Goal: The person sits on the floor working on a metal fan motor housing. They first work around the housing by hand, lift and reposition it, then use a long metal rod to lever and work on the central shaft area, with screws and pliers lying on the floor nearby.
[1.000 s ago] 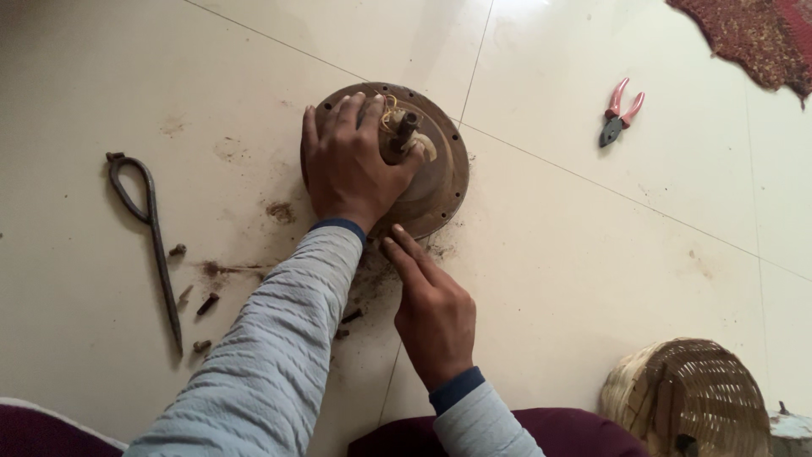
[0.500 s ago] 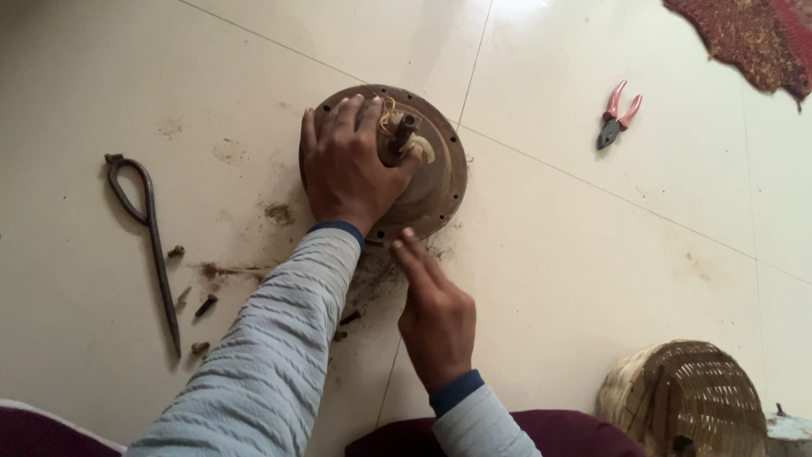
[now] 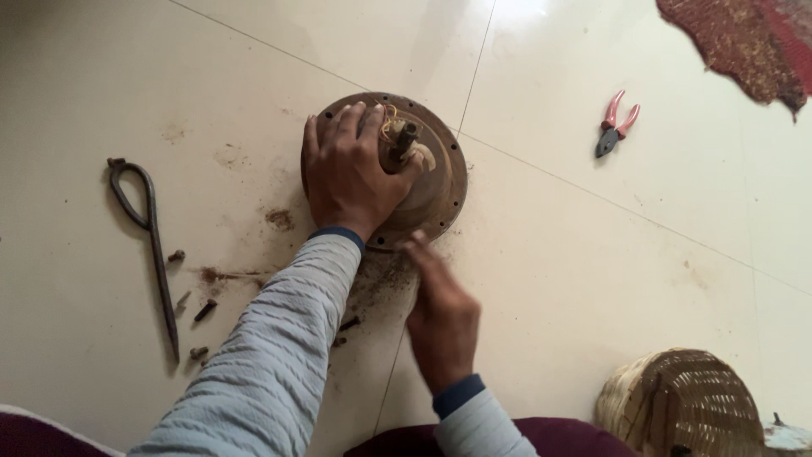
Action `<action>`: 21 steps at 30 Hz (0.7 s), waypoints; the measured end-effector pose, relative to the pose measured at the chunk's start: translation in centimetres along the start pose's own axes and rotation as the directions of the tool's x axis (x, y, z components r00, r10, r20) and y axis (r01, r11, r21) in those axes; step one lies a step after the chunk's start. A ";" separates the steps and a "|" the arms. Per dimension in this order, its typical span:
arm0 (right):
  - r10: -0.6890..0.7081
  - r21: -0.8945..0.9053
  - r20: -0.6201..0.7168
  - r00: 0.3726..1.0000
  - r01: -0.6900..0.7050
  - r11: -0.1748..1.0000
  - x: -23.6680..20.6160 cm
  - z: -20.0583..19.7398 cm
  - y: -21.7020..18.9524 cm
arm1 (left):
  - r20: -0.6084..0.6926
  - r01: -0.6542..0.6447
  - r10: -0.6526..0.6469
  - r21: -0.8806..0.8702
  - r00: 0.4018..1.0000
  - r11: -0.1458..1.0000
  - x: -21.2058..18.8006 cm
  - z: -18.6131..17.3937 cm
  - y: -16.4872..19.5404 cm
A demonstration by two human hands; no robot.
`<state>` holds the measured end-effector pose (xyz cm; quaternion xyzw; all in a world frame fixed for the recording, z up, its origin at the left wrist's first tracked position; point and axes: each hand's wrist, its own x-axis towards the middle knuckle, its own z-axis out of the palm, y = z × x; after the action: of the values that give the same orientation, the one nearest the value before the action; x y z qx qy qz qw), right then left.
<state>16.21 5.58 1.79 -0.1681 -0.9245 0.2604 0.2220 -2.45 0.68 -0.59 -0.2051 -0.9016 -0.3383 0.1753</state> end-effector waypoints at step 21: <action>0.545 0.698 0.150 0.825 -0.479 0.533 0.5 -0.8 3.1 | 0.008 0.013 -0.013 0.010 1.000 1.000 -0.1 -0.4 0.3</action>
<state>16.77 8.64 0.90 -0.3433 -0.6495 0.6411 0.2223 -2.09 0.59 -0.17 -0.1999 -0.9052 -0.3341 0.1705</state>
